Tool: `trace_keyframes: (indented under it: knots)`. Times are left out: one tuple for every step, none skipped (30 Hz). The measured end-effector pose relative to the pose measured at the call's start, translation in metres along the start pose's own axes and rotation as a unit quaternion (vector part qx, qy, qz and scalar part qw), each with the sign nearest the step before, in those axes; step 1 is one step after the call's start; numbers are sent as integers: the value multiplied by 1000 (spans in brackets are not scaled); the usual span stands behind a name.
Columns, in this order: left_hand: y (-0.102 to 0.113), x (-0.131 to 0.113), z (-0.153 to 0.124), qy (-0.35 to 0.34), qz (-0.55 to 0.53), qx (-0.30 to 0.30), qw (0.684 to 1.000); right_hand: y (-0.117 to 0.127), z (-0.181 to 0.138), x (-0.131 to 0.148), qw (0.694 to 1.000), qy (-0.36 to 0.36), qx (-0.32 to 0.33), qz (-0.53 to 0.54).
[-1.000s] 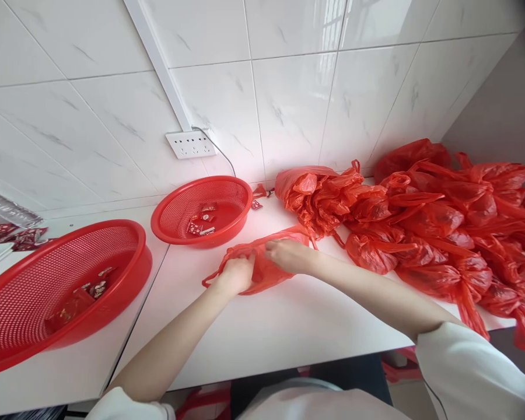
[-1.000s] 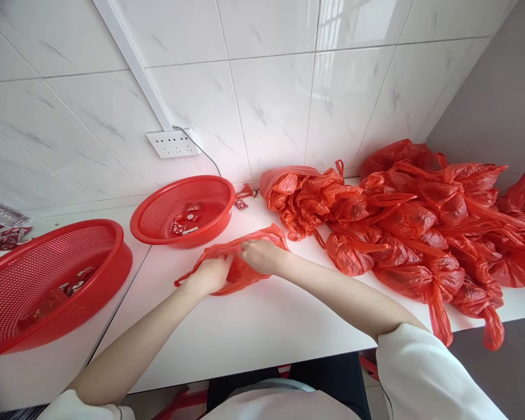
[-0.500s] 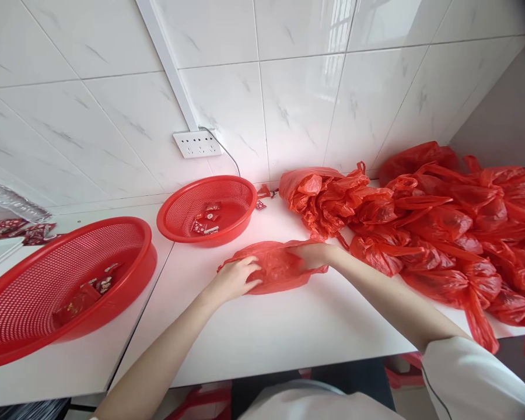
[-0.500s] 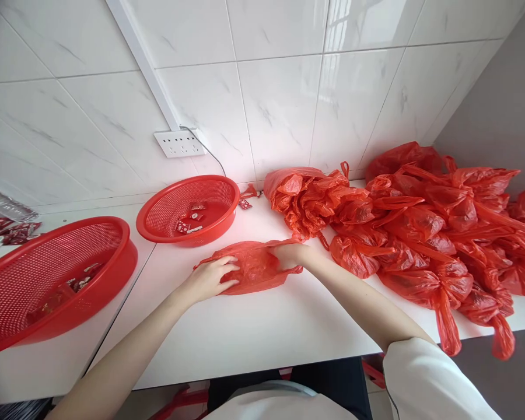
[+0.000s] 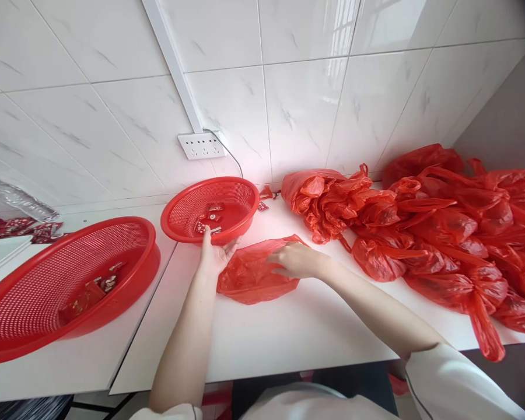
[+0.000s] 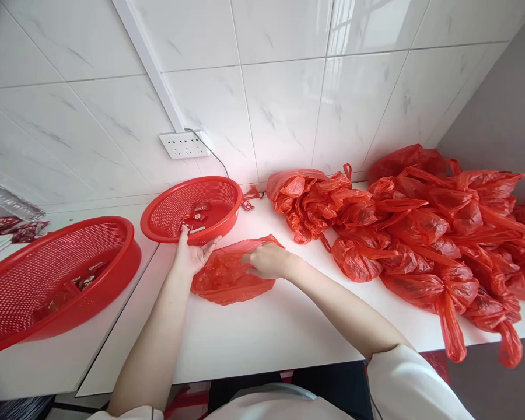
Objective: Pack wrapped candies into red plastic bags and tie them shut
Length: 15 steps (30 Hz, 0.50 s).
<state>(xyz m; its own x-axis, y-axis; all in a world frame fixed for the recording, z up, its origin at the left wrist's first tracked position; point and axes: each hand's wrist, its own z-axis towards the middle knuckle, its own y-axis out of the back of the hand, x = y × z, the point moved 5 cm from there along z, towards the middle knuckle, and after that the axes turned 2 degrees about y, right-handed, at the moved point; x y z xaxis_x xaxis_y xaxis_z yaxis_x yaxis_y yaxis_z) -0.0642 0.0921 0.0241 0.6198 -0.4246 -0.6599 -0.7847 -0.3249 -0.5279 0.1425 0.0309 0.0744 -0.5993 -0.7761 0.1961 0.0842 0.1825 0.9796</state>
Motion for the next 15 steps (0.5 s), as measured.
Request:
trace_keyframes:
  knots:
    - [4,0,3,-24,-3,-23,999,-1,2,2,1000,5,-3,1]
    - [8,0,6,-49,1,-41,998,-2,4,3,1000,6,-6,4]
    - [10,1,7,-74,10,-53,996,-3,6,4,1000,4,-8,11]
    - [13,1,8,-100,22,-60,993,-2,7,4,1000,-1,-9,19]
    - [15,2,9,-123,34,-64,990,-1,9,5,999,-5,-10,31]
    - [17,2,9,-143,43,-68,987,1,10,5,999,-6,-15,45]
    - [19,2,8,-160,48,-68,984,4,11,6,998,-4,-24,61]
    - [20,2,7,-174,50,-66,981,8,12,6,996,1,-39,77]
    - [20,1,5,-185,53,-62,979,13,14,6,994,7,-57,90]
    - [20,0,2,-196,58,-54,977,17,15,6,992,12,-75,101]
    - [18,0,-1,-209,66,-43,975,22,16,6,990,17,-92,110]
    - [16,-1,-4,-223,74,-31,972,25,18,5,987,21,-106,116]
    - [14,-1,-7,-234,80,-18,969,28,19,4,985,23,-117,122]
    - [12,0,-10,-240,84,-5,967,30,20,4,983,27,-127,130]
    - [9,1,-13,-240,87,11,967,31,21,3,981,32,-134,139]
